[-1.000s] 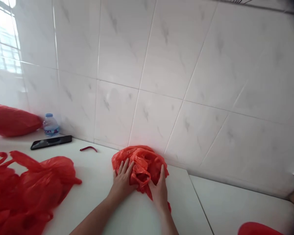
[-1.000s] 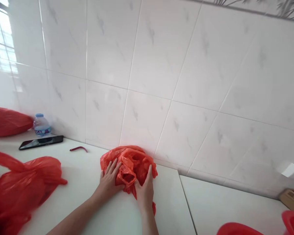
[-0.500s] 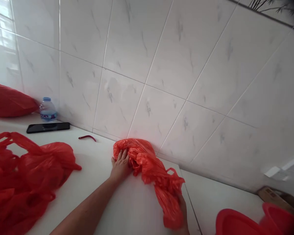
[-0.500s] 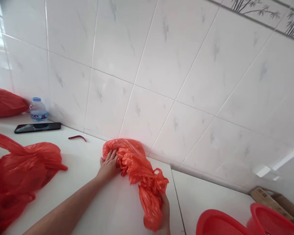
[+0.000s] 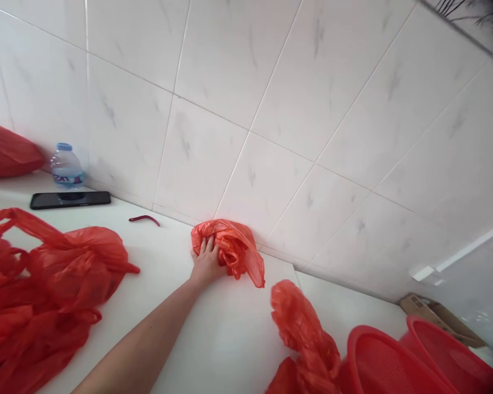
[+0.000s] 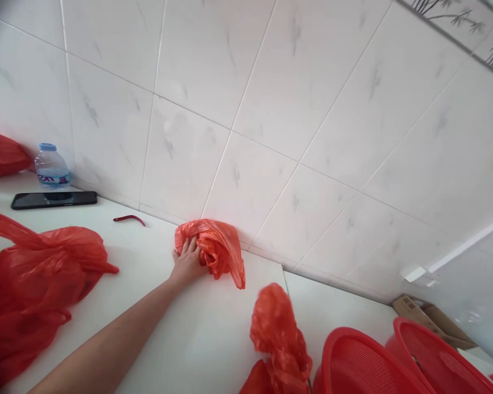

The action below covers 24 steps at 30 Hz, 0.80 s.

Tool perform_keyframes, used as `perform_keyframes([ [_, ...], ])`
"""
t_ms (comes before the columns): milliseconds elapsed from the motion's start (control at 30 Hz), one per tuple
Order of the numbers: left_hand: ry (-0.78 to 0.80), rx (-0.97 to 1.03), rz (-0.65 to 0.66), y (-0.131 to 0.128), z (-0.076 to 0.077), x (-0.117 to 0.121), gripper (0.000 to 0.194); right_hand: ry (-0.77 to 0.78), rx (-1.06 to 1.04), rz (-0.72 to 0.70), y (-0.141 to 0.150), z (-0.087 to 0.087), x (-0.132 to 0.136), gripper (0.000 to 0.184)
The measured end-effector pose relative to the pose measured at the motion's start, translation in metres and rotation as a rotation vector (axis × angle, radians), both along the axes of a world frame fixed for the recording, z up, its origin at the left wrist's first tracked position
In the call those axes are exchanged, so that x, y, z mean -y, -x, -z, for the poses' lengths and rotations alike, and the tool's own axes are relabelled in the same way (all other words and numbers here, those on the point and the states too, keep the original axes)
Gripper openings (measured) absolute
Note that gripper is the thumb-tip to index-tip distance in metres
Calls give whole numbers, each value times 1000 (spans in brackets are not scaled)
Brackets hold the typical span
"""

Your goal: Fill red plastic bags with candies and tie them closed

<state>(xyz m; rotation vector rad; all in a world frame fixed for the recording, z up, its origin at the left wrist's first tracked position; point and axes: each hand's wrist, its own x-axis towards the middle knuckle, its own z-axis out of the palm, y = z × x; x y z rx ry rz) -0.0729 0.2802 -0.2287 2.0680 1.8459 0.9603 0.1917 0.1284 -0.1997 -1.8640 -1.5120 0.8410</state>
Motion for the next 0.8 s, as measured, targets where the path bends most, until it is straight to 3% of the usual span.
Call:
perform_keyframes([
  [67, -63, 25, 52, -2, 0, 2, 85, -59, 69, 59, 3, 12, 28, 45],
  [200, -156, 29, 140, -4, -1, 7, 77, -131, 135, 134, 18, 42, 72, 59],
  [400, -221, -46, 42, -7, -1, 25, 76, -430, 394, 245, 40, 61, 71, 58],
  [500, -304, -69, 16, -10, 6, 51, 75, -489, 469, 228, 39, 63, 68, 57],
  [633, -383, -44, 76, -11, 18, 103, 71, -552, 535, 203, 38, 64, 71, 57],
  [800, -301, 0, 151, -8, 27, 159, 69, -542, 555, 177, 41, 58, 78, 57],
])
